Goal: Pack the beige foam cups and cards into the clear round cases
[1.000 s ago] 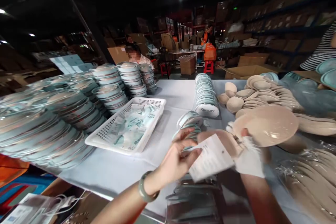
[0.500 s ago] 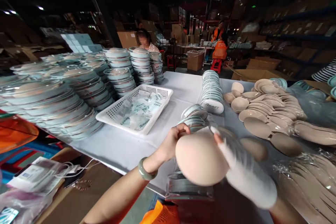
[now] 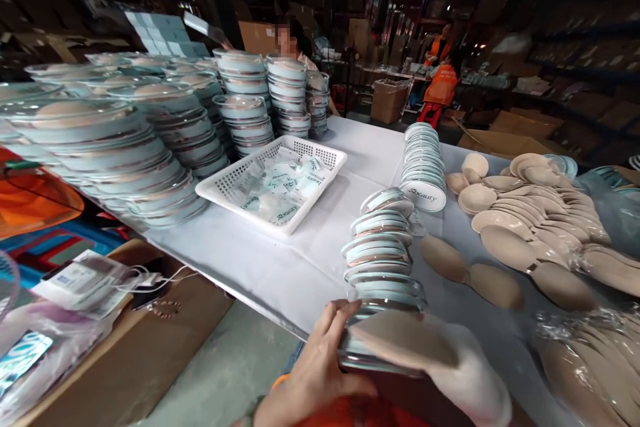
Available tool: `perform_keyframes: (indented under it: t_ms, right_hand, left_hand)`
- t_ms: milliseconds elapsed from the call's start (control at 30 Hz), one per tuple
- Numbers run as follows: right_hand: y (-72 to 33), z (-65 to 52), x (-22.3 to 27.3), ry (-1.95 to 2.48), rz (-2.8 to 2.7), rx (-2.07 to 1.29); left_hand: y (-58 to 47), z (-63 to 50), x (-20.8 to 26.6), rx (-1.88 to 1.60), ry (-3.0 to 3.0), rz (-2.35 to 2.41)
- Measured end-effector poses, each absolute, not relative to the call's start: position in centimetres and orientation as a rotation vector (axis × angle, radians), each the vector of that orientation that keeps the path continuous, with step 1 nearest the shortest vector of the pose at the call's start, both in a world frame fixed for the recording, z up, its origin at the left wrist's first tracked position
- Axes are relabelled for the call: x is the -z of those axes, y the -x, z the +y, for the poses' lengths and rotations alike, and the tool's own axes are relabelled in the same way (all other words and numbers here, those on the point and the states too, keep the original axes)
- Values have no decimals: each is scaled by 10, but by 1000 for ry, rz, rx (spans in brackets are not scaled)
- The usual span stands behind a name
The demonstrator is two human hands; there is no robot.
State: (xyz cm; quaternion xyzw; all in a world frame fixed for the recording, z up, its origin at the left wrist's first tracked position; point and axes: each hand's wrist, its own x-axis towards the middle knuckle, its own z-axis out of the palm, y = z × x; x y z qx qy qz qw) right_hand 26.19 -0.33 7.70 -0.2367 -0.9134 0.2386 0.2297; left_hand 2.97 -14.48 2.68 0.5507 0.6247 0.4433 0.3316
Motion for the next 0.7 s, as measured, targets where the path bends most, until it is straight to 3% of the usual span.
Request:
perform_keyframes:
  t_ms: [67,200,267,467,633,700]
  right_hand:
    - [-258,-1,-79,514,-2804,-720]
    - [-239,0,-87,536,-3242,226]
    - [-226,-5,-90,563,-3349,354]
    - [-249,-12,-106,604,-3194,-21]
    - [-286,36,-100,697,-2341,-169]
    - [-269,50,-80,761,-2188,-422]
  left_hand:
    - [-41,-142,-5,-1160,-1401,1667]
    - [-54,-140,15,-1186,-1426,1600]
    - [-56,-143,21,-1234,-1442,1597]
    - [-52,-149,31,-1274,-1511,1591]
    - [-40,-138,21,-1207,-1636,1723]
    - [-40,-131,24,-1182,-1808,1744]
